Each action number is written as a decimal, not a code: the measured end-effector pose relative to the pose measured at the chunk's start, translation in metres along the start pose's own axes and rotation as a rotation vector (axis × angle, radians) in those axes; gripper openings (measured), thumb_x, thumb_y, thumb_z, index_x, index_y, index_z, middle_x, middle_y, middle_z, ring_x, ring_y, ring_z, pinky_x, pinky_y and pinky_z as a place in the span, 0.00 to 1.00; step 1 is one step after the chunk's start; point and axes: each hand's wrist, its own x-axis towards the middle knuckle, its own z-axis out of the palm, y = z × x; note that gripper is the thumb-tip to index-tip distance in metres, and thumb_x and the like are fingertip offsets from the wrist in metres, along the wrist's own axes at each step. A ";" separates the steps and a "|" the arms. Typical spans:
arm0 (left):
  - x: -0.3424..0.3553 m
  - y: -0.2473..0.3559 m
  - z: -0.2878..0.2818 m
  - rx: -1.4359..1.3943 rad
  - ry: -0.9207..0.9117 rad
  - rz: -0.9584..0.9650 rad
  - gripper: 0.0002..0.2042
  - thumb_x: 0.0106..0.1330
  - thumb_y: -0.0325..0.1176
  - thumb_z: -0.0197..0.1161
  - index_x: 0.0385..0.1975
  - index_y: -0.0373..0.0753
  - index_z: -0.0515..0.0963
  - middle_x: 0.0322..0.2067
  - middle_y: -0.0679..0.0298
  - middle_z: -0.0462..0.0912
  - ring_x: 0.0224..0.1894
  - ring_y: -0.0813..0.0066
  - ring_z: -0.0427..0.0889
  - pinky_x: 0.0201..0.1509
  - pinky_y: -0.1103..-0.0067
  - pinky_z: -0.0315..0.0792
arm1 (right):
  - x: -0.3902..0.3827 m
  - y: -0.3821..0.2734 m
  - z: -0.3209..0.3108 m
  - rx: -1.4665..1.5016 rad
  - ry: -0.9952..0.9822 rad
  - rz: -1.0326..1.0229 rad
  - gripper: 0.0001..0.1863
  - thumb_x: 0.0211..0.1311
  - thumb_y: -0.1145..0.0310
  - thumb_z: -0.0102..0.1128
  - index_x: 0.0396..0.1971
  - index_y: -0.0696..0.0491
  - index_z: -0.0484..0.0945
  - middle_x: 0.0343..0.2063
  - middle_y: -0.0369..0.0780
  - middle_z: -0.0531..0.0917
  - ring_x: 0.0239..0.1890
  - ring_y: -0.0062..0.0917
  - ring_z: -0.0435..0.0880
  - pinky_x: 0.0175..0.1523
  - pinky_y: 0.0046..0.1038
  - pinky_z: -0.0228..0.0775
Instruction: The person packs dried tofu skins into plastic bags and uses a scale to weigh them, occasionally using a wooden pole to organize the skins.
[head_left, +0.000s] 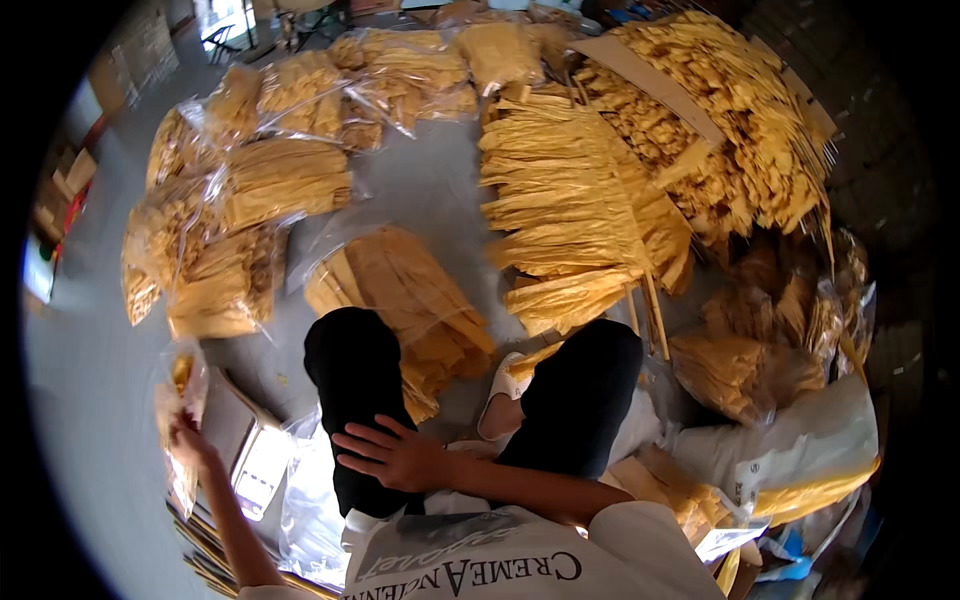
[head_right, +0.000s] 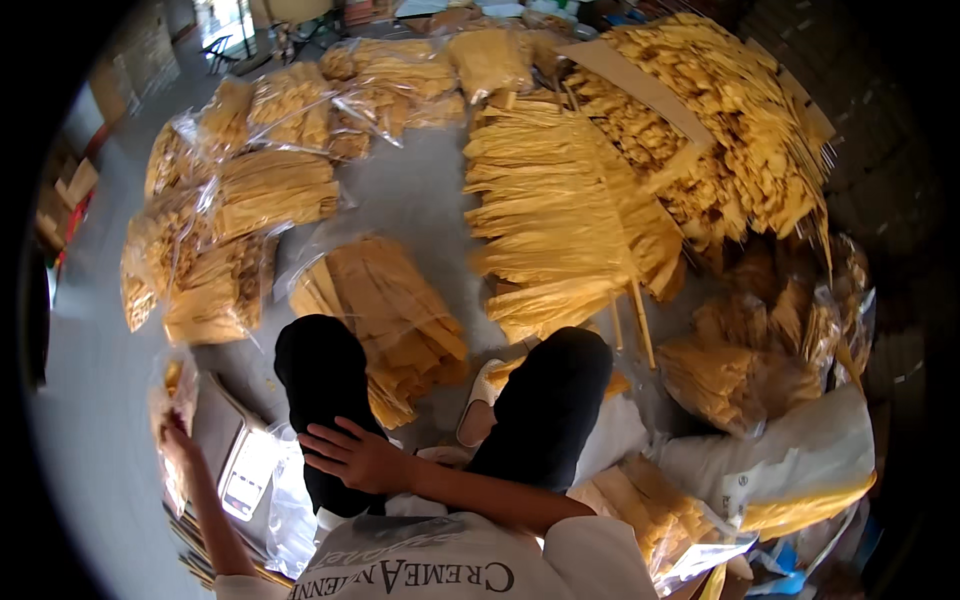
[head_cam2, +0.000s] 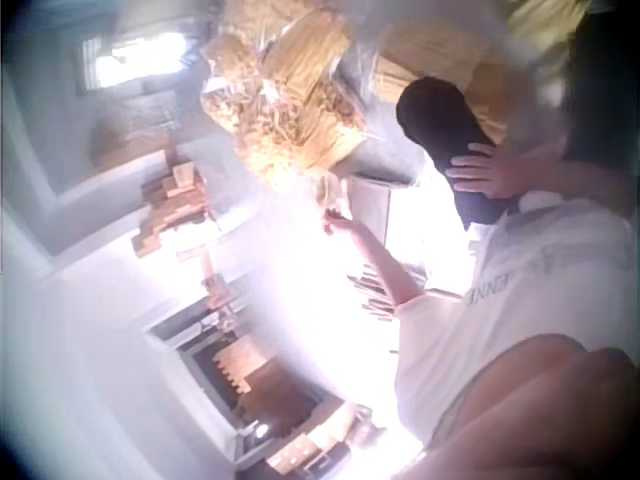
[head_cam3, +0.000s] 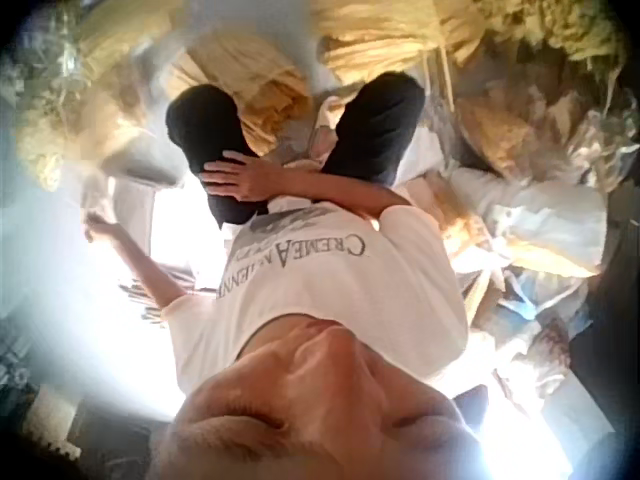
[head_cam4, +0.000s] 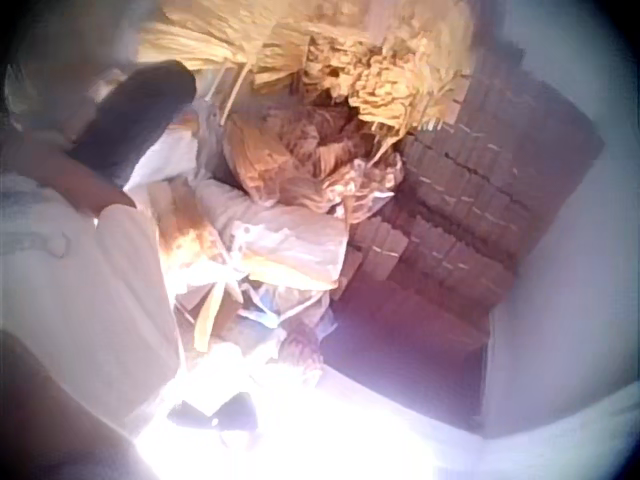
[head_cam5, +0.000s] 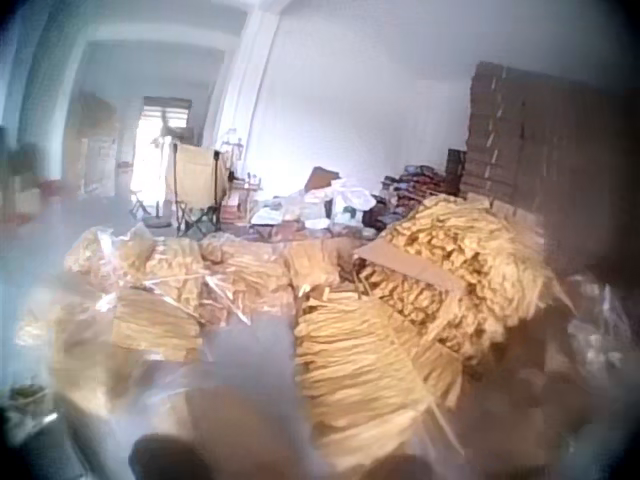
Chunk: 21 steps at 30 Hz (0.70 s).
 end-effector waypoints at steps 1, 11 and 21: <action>0.000 0.035 0.043 -0.147 -0.031 0.000 0.12 0.63 0.34 0.53 0.34 0.30 0.76 0.30 0.60 0.79 0.34 0.74 0.77 0.42 0.80 0.71 | -0.005 0.003 -0.003 -0.026 0.015 0.025 0.26 0.50 0.69 0.48 0.53 0.52 0.67 0.60 0.40 0.61 0.64 0.30 0.55 0.66 0.39 0.37; 0.034 0.310 0.242 -0.519 -0.863 0.190 0.13 0.67 0.32 0.48 0.42 0.28 0.71 0.43 0.56 0.75 0.49 0.70 0.72 0.55 0.79 0.65 | -0.004 -0.001 -0.018 0.084 0.099 0.003 0.21 0.51 0.68 0.47 0.48 0.55 0.71 0.59 0.44 0.62 0.64 0.37 0.54 0.66 0.42 0.41; -0.207 0.340 0.339 -0.767 -1.343 -0.120 0.14 0.66 0.23 0.44 0.47 0.21 0.61 0.46 0.44 0.70 0.55 0.59 0.68 0.59 0.74 0.67 | -0.038 -0.010 -0.071 0.532 0.304 0.658 0.27 0.58 0.73 0.49 0.58 0.51 0.57 0.59 0.52 0.57 0.63 0.45 0.54 0.63 0.34 0.51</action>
